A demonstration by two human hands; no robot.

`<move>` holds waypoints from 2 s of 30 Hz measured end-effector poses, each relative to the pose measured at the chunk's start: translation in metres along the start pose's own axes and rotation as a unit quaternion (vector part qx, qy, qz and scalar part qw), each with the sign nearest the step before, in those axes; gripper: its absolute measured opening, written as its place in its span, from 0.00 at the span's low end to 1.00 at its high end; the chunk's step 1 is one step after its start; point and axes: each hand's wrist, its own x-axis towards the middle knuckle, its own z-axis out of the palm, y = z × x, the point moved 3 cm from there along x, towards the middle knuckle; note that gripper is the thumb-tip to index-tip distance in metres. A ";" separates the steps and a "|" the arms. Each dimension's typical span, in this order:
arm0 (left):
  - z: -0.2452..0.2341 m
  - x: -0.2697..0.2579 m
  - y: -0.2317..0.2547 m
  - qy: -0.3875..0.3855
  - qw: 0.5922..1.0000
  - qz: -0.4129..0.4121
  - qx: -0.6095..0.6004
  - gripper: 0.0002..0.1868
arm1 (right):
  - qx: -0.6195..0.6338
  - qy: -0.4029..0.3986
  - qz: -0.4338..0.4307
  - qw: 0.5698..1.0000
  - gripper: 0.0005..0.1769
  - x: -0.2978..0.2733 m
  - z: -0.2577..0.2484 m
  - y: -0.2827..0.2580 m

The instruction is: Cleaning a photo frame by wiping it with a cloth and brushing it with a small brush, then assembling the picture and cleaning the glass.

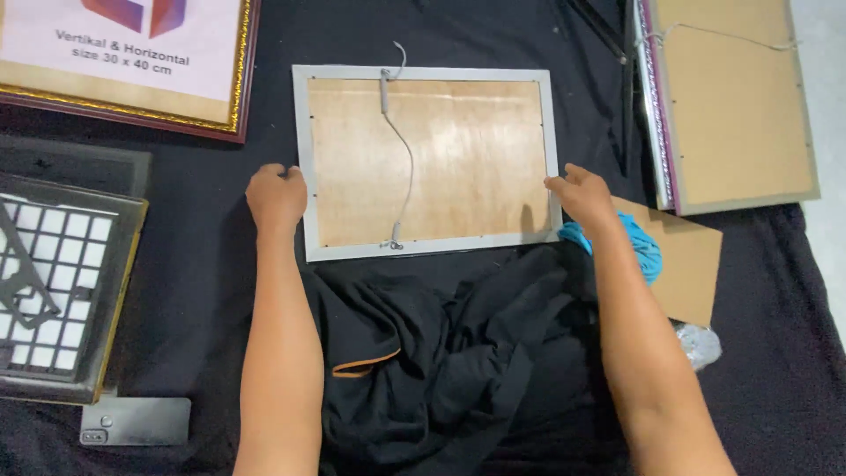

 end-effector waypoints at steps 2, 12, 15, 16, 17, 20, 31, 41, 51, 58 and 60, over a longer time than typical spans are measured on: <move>0.003 0.000 0.000 -0.006 1.000 -0.003 0.001 0.25 | 0.007 0.004 -0.002 1.000 0.42 0.025 0.014 0.025; -0.006 -0.028 0.035 -0.061 0.998 -0.008 -0.005 0.34 | -0.052 0.030 -0.002 0.998 0.43 0.061 0.040 0.050; -0.007 -0.037 0.042 -0.066 0.998 -0.009 0.018 0.36 | -0.040 0.020 0.030 0.999 0.46 0.052 0.033 0.035; -0.004 -0.038 0.046 -0.067 0.998 -0.007 0.018 0.36 | -0.040 0.022 0.031 0.998 0.46 0.047 0.029 0.029; -0.004 -0.039 0.046 -0.056 0.998 -0.018 -0.001 0.37 | -0.002 0.028 0.035 0.999 0.46 0.041 0.026 0.024; -0.008 -0.044 0.054 -0.042 0.998 -0.037 -0.033 0.38 | 0.058 0.040 0.044 0.997 0.44 0.033 0.024 0.016; -0.004 -0.043 0.041 -0.024 0.979 -0.098 -0.180 0.43 | 0.148 0.076 0.058 0.984 0.42 0.037 0.019 0.016; -0.054 -0.042 0.046 0.122 0.932 0.216 -0.265 0.23 | 0.246 0.185 -0.043 0.951 0.13 0.011 -0.032 -0.022; -0.044 -0.017 0.000 0.184 0.933 0.250 -0.183 0.28 | 0.430 0.053 -0.026 0.901 0.43 -0.002 -0.049 -0.040; -0.095 -0.072 0.079 0.113 0.920 0.206 -0.314 0.23 | 0.428 0.024 -0.013 0.904 0.45 -0.021 -0.060 -0.058; -0.100 -0.077 0.087 0.004 0.898 0.053 -0.436 0.28 | 0.467 0.019 -0.008 0.884 0.47 -0.020 -0.062 -0.057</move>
